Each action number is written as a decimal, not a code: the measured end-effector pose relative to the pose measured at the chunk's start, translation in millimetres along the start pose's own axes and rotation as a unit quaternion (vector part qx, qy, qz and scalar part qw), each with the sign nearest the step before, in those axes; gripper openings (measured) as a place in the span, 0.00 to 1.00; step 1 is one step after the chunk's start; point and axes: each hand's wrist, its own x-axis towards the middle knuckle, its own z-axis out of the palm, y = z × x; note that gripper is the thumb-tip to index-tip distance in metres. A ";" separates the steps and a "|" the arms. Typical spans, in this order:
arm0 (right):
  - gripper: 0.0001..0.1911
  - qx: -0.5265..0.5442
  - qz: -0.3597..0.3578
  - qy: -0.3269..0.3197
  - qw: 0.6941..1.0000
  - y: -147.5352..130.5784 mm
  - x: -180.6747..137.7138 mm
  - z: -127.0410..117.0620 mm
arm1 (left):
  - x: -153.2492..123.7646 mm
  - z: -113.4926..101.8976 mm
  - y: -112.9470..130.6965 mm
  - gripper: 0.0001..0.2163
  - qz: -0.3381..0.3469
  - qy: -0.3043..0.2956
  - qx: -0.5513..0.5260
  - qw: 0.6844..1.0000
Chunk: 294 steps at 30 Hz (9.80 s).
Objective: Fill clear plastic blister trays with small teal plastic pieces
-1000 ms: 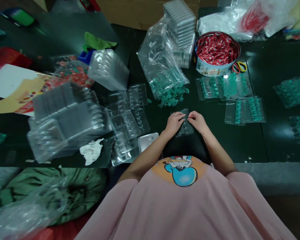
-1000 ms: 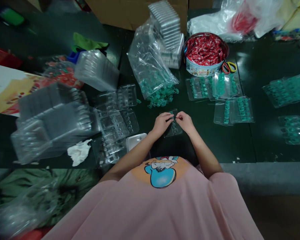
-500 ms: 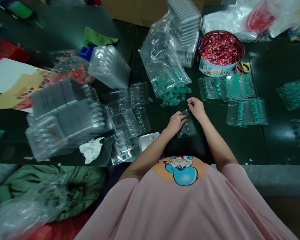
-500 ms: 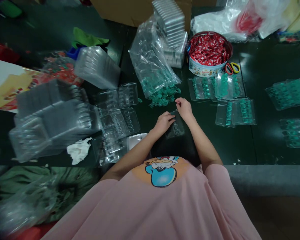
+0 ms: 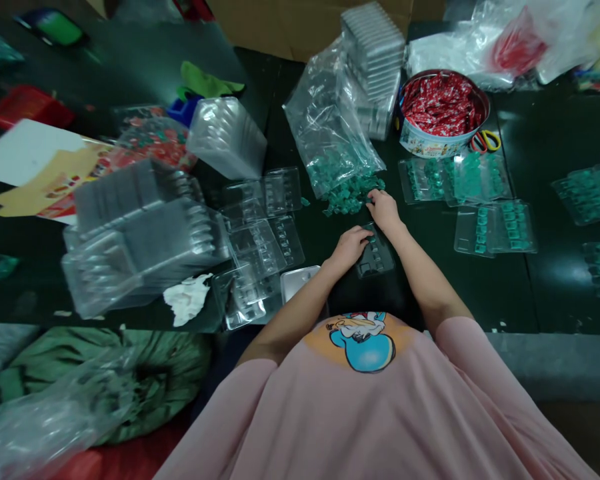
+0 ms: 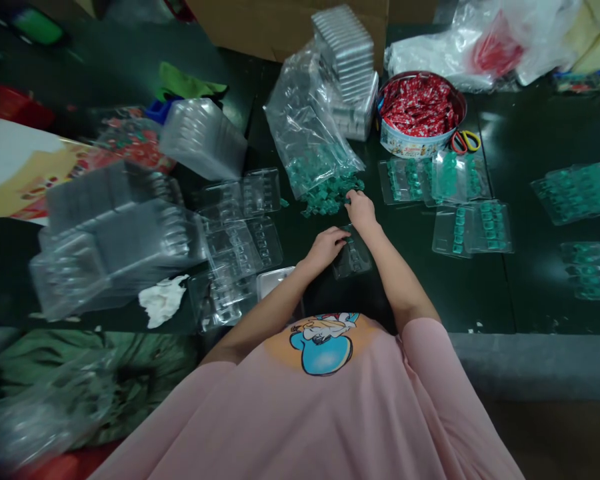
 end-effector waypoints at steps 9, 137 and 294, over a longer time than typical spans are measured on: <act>0.09 0.283 0.033 0.034 0.958 2.1 -41.2 -19.8 | 2.5 -12.6 7.5 0.10 -0.105 0.139 -0.233 0.957; 0.09 0.524 0.080 -0.222 0.818 -26.8 -104.0 -50.1 | -11.7 -54.8 33.6 0.14 -0.049 -0.054 -0.408 0.910; 0.17 0.570 0.108 -0.076 0.811 -38.5 -110.1 -28.4 | -12.6 -49.7 34.9 0.15 -0.188 -0.059 -0.514 0.835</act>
